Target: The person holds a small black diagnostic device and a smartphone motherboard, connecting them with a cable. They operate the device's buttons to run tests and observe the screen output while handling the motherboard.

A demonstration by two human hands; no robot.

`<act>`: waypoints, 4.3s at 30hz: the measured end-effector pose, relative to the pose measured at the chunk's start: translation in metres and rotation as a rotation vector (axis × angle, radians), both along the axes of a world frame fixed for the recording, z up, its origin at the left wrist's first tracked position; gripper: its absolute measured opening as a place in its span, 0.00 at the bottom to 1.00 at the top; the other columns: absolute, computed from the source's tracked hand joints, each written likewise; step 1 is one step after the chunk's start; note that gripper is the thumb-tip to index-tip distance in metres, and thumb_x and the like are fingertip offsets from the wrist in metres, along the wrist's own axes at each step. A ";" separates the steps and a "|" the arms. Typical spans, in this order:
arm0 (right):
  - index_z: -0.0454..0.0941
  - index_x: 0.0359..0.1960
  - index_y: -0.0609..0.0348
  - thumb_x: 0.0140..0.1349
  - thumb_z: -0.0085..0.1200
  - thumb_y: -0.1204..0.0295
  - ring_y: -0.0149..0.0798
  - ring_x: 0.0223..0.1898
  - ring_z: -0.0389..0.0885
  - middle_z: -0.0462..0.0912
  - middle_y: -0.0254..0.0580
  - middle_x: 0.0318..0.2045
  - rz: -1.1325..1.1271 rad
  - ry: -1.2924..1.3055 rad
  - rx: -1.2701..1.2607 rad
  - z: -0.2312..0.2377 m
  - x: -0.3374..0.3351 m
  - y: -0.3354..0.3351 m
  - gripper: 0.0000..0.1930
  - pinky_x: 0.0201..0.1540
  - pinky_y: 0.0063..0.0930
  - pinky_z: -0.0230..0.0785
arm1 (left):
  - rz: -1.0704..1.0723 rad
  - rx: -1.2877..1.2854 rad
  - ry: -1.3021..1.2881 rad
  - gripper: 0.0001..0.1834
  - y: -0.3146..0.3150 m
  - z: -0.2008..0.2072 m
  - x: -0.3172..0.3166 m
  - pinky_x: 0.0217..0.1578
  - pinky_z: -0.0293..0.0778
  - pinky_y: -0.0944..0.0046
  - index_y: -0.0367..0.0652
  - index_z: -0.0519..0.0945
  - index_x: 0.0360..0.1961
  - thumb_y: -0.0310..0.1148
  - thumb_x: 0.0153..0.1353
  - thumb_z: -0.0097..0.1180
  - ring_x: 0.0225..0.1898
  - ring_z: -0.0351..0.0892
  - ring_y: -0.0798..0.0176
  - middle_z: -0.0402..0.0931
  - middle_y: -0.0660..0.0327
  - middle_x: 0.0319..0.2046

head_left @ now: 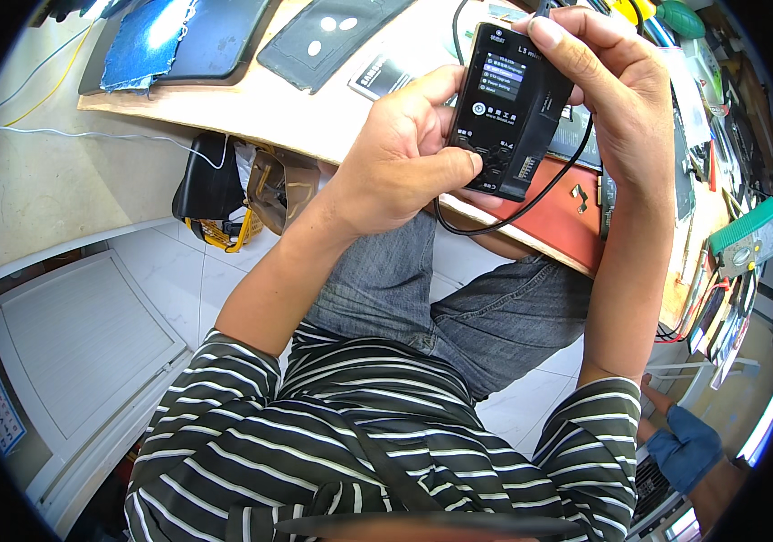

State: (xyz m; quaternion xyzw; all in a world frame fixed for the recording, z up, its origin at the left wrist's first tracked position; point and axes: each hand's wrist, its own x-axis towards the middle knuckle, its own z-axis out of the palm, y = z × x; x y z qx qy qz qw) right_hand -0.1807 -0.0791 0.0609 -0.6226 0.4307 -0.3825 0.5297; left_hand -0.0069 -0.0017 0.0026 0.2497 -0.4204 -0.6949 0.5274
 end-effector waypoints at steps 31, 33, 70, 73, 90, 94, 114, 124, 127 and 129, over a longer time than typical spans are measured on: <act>0.81 0.34 0.65 0.61 0.61 0.70 0.21 0.23 0.72 0.80 0.31 0.24 -0.003 -0.083 0.046 -0.004 0.001 0.000 0.09 0.28 0.15 0.63 | 0.021 0.003 0.006 0.36 0.001 -0.001 -0.001 0.44 0.84 0.58 0.25 0.55 0.63 0.22 0.55 0.57 0.50 0.78 0.56 0.71 0.47 0.52; 0.81 0.34 0.65 0.61 0.61 0.70 0.21 0.24 0.72 0.80 0.31 0.25 0.002 -0.054 0.044 -0.003 0.000 0.000 0.09 0.28 0.15 0.63 | 0.038 -0.019 0.000 0.36 0.000 -0.002 -0.002 0.48 0.81 0.59 0.25 0.56 0.63 0.22 0.55 0.57 0.51 0.78 0.57 0.71 0.47 0.52; 0.76 0.48 0.69 0.69 0.48 0.68 0.36 0.29 0.85 0.83 0.50 0.33 -0.908 0.253 -0.603 0.012 -0.222 0.126 0.15 0.30 0.24 0.77 | 0.086 -0.001 -0.197 0.34 0.006 0.006 -0.014 0.31 0.86 0.65 0.28 0.58 0.62 0.27 0.55 0.55 0.41 0.83 0.54 0.75 0.39 0.47; 0.71 0.53 0.67 0.69 0.48 0.67 0.34 0.33 0.84 0.82 0.49 0.38 -1.201 0.361 -0.551 -0.002 -0.282 0.165 0.17 0.36 0.23 0.75 | 0.064 0.005 -0.163 0.32 0.005 0.007 -0.014 0.31 0.87 0.62 0.27 0.58 0.60 0.24 0.55 0.55 0.41 0.83 0.50 0.75 0.38 0.46; 0.71 0.53 0.69 0.70 0.46 0.67 0.37 0.34 0.85 0.83 0.51 0.38 -1.378 0.514 -0.687 -0.025 -0.348 0.196 0.17 0.40 0.26 0.73 | 0.081 -0.031 -0.241 0.32 0.004 0.000 -0.011 0.29 0.86 0.67 0.29 0.58 0.62 0.27 0.58 0.54 0.43 0.83 0.50 0.74 0.40 0.48; 0.73 0.50 0.70 0.69 0.48 0.66 0.37 0.37 0.84 0.83 0.50 0.38 -1.420 0.456 -0.603 -0.031 -0.358 0.199 0.17 0.43 0.27 0.73 | 0.072 -0.021 -0.246 0.32 0.004 0.004 -0.012 0.29 0.86 0.67 0.29 0.59 0.62 0.27 0.57 0.54 0.43 0.83 0.51 0.75 0.40 0.47; 0.63 0.61 0.73 0.67 0.50 0.52 0.41 0.51 0.76 0.78 0.56 0.50 -1.407 0.833 -0.253 -0.081 -0.398 0.195 0.34 0.53 0.30 0.66 | -0.029 -0.005 -0.017 0.29 0.003 0.003 -0.003 0.39 0.85 0.63 0.31 0.58 0.62 0.19 0.60 0.52 0.46 0.79 0.63 0.72 0.53 0.49; 0.64 0.60 0.70 0.68 0.47 0.51 0.41 0.51 0.78 0.80 0.49 0.51 -1.492 0.684 -0.277 -0.085 -0.381 0.197 0.32 0.44 0.32 0.76 | -0.025 -0.014 -0.020 0.29 0.001 0.001 -0.001 0.51 0.77 0.64 0.29 0.60 0.62 0.19 0.59 0.52 0.50 0.74 0.65 0.71 0.54 0.51; 0.67 0.57 0.72 0.67 0.47 0.52 0.43 0.49 0.80 0.81 0.51 0.48 -1.532 0.815 -0.360 -0.091 -0.377 0.193 0.31 0.46 0.31 0.75 | 0.026 -0.055 -0.050 0.30 0.001 0.000 -0.002 0.54 0.73 0.64 0.28 0.61 0.61 0.19 0.57 0.53 0.52 0.73 0.65 0.71 0.54 0.52; 0.69 0.55 0.73 0.67 0.48 0.52 0.44 0.48 0.81 0.82 0.53 0.47 -1.570 0.850 -0.391 -0.095 -0.376 0.191 0.31 0.48 0.31 0.74 | 0.053 -0.038 -0.027 0.32 0.002 -0.001 -0.003 0.55 0.71 0.64 0.27 0.62 0.61 0.21 0.54 0.55 0.53 0.74 0.65 0.72 0.53 0.52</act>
